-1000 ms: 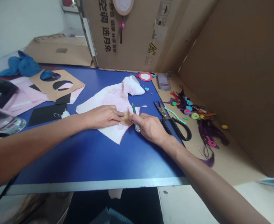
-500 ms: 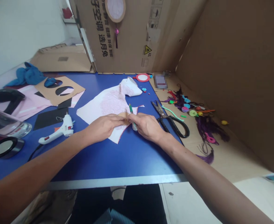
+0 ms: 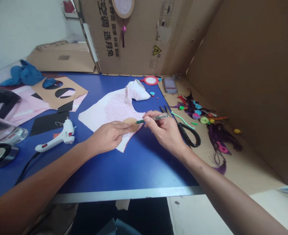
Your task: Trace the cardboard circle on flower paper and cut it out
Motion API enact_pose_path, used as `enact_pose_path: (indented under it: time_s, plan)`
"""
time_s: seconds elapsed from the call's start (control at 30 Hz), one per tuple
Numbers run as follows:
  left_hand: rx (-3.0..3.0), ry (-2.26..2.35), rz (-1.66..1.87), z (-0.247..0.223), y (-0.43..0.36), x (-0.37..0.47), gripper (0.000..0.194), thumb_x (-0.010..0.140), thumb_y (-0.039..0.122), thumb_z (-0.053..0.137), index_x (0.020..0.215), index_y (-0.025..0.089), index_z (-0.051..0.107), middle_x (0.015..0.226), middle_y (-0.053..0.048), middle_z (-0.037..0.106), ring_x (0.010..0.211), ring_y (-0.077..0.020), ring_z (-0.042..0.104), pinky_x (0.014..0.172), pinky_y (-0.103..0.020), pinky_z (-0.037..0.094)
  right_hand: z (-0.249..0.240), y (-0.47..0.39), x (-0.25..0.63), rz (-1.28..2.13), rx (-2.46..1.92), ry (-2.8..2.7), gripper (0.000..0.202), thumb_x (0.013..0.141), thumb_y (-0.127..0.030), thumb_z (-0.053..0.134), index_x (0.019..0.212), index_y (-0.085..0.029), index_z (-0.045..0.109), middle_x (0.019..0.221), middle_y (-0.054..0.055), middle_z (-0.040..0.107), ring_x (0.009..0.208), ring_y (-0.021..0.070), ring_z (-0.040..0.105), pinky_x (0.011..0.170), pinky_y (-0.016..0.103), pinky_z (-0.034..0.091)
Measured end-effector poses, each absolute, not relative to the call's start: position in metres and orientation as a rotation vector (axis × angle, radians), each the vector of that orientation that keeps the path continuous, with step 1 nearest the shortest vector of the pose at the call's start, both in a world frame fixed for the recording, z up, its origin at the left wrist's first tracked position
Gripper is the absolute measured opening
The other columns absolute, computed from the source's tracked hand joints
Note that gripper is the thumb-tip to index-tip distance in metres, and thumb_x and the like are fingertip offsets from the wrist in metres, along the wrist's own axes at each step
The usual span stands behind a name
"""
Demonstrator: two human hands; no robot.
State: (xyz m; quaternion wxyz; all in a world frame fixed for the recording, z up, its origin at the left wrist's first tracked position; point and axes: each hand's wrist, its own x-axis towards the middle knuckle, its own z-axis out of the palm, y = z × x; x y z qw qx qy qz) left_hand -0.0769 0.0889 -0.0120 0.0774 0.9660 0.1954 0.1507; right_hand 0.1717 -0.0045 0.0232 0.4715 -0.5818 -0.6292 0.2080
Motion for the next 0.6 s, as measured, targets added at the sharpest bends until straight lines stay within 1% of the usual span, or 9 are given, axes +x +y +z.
enact_pose_path:
  time_s: [0.07, 0.17, 0.23, 0.3, 0.47, 0.6]
  plan:
    - [2.889, 0.581, 0.474, -0.012, 0.088, -0.076, 0.042, 0.1, 0.011, 0.054, 0.131, 0.021, 0.08, 0.13, -0.009, 0.083, 0.127, -0.0261, 0.077, 0.116, -0.047, 0.059, 0.022, -0.004, 0.167, 0.55, -1.44, -1.546, 0.047, 0.107, -0.059, 0.066, 0.08, -0.021, 0.075, 0.084, 0.006, 0.074, 0.058, 0.0163, 0.059, 0.053, 0.03, 0.045]
    - [2.887, 0.581, 0.486, -0.014, 0.089, -0.077, 0.034, 0.105, 0.018, 0.055, 0.125, 0.021, 0.082, 0.131, -0.01, 0.083, 0.128, -0.0266, 0.076, 0.116, -0.048, 0.059, 0.02, -0.001, 0.162, 0.524, -1.431, -1.634, 0.05, 0.108, -0.052, 0.065, 0.07, -0.021, 0.073, 0.091, 0.006, 0.076, 0.064, 0.0168, 0.062, 0.062, 0.031, 0.049]
    - [2.883, 0.584, 0.478, -0.015, 0.09, -0.078, 0.033, 0.105, 0.019, 0.056, 0.127, 0.02, 0.081, 0.136, -0.01, 0.081, 0.131, -0.0269, 0.075, 0.117, -0.048, 0.059, 0.018, 0.001, 0.16, 0.516, -1.428, -1.682, 0.048, 0.108, -0.046, 0.065, 0.068, -0.021, 0.073, 0.094, 0.006, 0.078, 0.068, 0.0176, 0.065, 0.068, 0.031, 0.052]
    - [2.878, 0.581, 0.463, -0.015, 0.09, -0.078, 0.033, 0.106, 0.02, 0.057, 0.129, 0.018, 0.08, 0.14, -0.012, 0.079, 0.133, -0.0275, 0.074, 0.118, -0.049, 0.058, 0.016, 0.001, 0.16, 0.512, -1.434, -1.7, 0.047, 0.108, -0.044, 0.065, 0.068, -0.021, 0.074, 0.096, 0.007, 0.079, 0.07, 0.0178, 0.066, 0.07, 0.032, 0.053]
    - [2.873, 0.579, 0.45, -0.015, 0.09, -0.078, 0.032, 0.105, 0.02, 0.059, 0.129, 0.019, 0.08, 0.141, -0.011, 0.079, 0.135, -0.0274, 0.073, 0.12, -0.049, 0.057, 0.014, 0.001, 0.161, 0.519, -1.45, -1.712, 0.049, 0.109, -0.046, 0.064, 0.069, -0.021, 0.075, 0.097, 0.007, 0.079, 0.069, 0.0183, 0.068, 0.068, 0.031, 0.054]
    - [2.871, 0.577, 0.452, -0.016, 0.09, -0.078, 0.032, 0.105, 0.019, 0.058, 0.128, 0.017, 0.08, 0.14, -0.013, 0.079, 0.135, -0.0278, 0.073, 0.12, -0.048, 0.056, 0.012, 0.0, 0.161, 0.503, -1.453, -1.745, 0.049, 0.109, -0.048, 0.064, 0.07, -0.021, 0.076, 0.096, 0.007, 0.079, 0.068, 0.0179, 0.068, 0.069, 0.032, 0.055]
